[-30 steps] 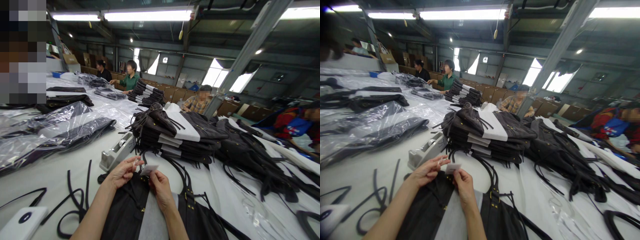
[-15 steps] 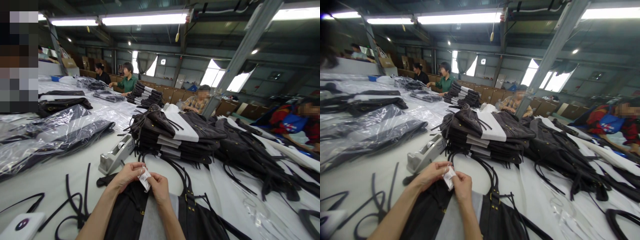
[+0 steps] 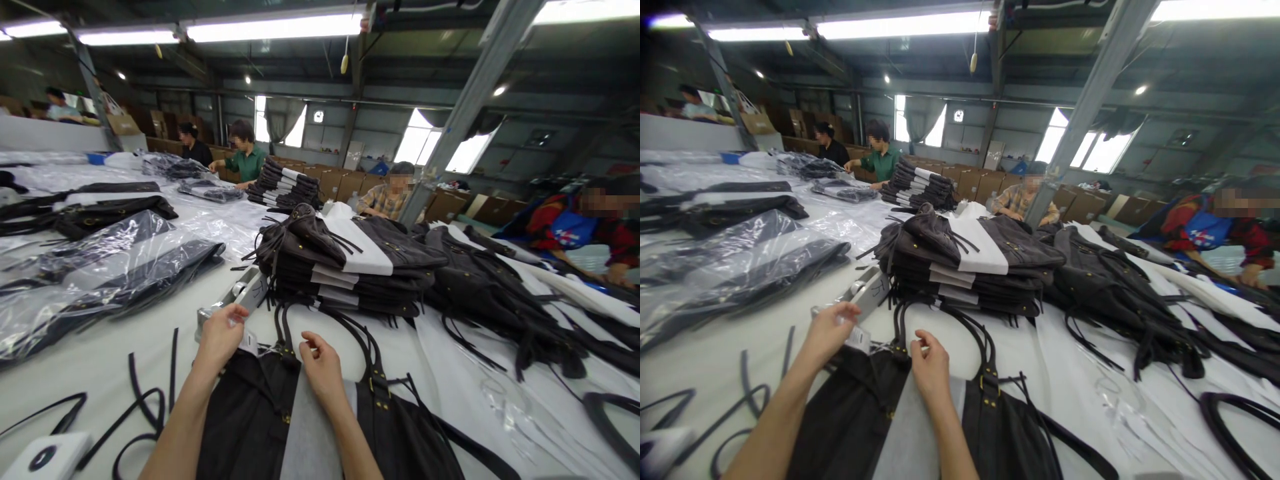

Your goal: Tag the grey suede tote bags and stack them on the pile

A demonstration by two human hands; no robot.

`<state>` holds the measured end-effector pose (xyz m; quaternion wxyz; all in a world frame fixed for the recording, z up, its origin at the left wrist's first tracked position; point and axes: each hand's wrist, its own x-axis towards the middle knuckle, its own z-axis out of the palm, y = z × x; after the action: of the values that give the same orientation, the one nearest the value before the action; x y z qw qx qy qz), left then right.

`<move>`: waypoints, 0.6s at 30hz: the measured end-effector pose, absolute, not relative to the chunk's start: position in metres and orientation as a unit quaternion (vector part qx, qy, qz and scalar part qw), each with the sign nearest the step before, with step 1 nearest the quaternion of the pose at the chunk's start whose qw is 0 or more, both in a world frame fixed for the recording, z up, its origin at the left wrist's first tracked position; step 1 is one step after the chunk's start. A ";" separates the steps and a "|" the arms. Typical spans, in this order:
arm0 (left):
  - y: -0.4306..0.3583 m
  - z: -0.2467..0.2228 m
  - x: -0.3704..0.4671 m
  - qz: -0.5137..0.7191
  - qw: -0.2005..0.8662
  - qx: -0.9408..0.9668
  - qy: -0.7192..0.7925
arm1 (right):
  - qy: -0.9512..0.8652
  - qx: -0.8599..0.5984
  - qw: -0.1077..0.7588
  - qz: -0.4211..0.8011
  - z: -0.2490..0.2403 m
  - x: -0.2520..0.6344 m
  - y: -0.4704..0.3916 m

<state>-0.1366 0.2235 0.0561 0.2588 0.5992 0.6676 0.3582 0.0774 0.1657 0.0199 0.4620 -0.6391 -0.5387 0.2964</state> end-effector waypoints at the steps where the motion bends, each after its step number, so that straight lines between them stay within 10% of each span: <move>1: 0.224 0.056 -0.140 0.343 0.245 0.610 0.671 | -0.568 -0.622 0.451 0.294 0.022 0.075 0.163; 18: 0.164 0.142 -0.171 0.248 0.557 0.696 0.378 | -0.589 -0.629 0.459 0.215 0.014 0.066 0.162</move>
<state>-0.1709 0.1641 0.1422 0.5572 0.6962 0.3785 0.2482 0.0664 0.1621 0.0142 0.4592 -0.6289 -0.5893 0.2153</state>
